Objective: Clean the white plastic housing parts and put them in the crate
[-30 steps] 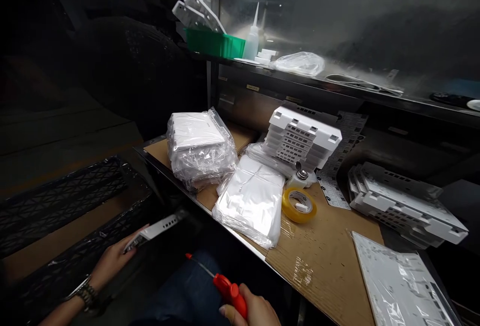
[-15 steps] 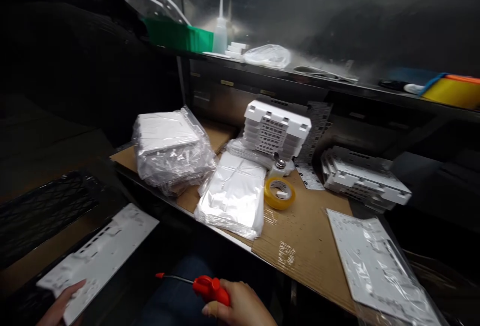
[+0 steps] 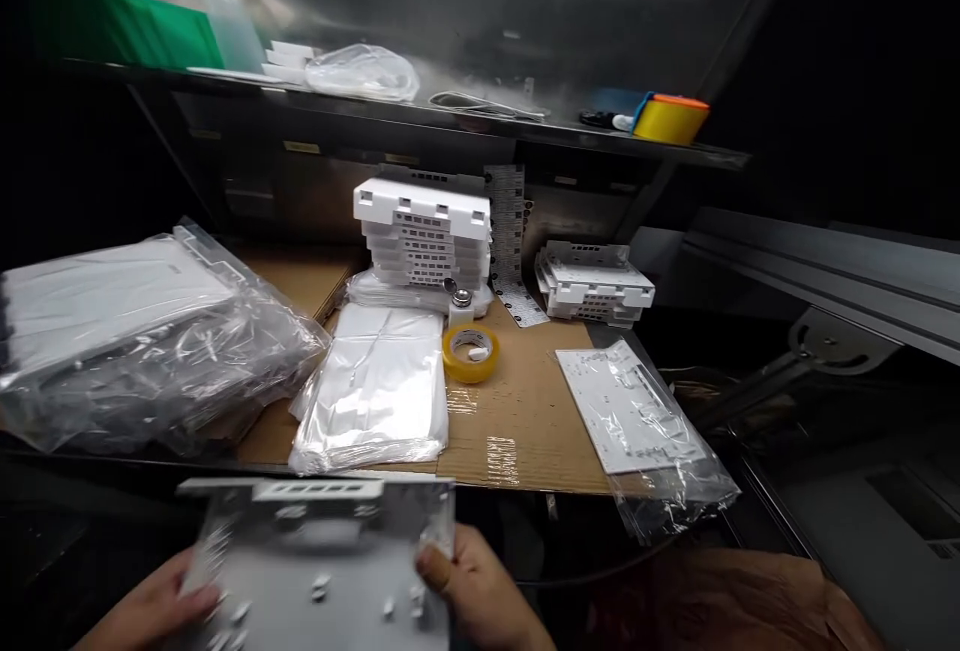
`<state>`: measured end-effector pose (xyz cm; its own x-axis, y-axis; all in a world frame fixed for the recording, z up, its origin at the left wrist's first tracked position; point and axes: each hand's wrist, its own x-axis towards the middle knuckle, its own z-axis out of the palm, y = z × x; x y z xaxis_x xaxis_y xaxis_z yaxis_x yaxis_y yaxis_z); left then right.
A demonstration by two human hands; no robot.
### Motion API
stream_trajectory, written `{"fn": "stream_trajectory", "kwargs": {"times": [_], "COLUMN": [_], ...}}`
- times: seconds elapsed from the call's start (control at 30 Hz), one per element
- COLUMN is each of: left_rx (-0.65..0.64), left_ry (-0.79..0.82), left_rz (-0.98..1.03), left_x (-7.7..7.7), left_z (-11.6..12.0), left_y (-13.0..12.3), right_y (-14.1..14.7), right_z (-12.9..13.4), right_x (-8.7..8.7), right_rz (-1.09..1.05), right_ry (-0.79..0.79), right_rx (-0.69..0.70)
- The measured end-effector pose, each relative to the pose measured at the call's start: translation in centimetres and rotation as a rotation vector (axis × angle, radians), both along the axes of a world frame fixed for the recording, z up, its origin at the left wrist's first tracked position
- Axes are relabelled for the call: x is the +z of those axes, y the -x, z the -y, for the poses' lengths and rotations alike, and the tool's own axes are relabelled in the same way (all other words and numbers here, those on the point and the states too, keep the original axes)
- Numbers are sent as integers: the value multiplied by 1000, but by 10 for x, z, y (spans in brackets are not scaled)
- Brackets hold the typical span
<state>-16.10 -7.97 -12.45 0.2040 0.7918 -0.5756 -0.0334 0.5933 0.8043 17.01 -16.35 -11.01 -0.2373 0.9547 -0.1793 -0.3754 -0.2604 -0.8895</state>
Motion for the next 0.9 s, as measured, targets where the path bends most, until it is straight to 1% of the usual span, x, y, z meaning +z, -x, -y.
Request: {"fn": "stream_trajectory", "kwargs": {"times": [0.03, 0.1, 0.17, 0.2, 0.27, 0.33, 0.4, 0.47, 0.53, 0.6, 0.67, 0.77, 0.9], "left_rx": [-123, -392, -432, -441, -474, -539, -594, -620, -627, -633, -649, -663, -670], "left_ry": [-155, -560, -719, -785, -878, -936, -949, -942, -913, -850, -764, -641, -534], "left_rz": [-58, -252, -380, -441, -528, -586, -627, -663, -681, -659, -594, -485, -411], "left_x": [7, 22, 32, 34, 29, 18, 7, 3, 6, 12, 18, 21, 24], "left_z": [-14, -42, -66, -74, -85, -90, -93, -99, -110, -126, -144, -169, -189], "left_y": [-22, -63, -95, -107, -119, -123, -121, -119, -117, -117, -118, -121, -124], "right_y": [-11, -35, -60, -71, -90, -102, -108, -111, -112, -113, -114, -116, -118], "right_z": [3, 8, 15, 18, 25, 32, 38, 42, 44, 46, 46, 47, 46], "right_x": [-1, -3, -3, -2, 3, 8, 10, 10, 7, 4, 0, -7, -16], "right_rz": [-32, -133, -236, -279, -343, -378, -398, -400, -394, -384, -370, -349, -350], "right_ry": [57, 176, 224, 217, 177, 151, 150, 152, 149, 146, 154, 175, 208], "right_rx": [-121, -370, -582, -668, -796, -889, -938, -967, -980, -996, -1013, -1017, -1004]}}
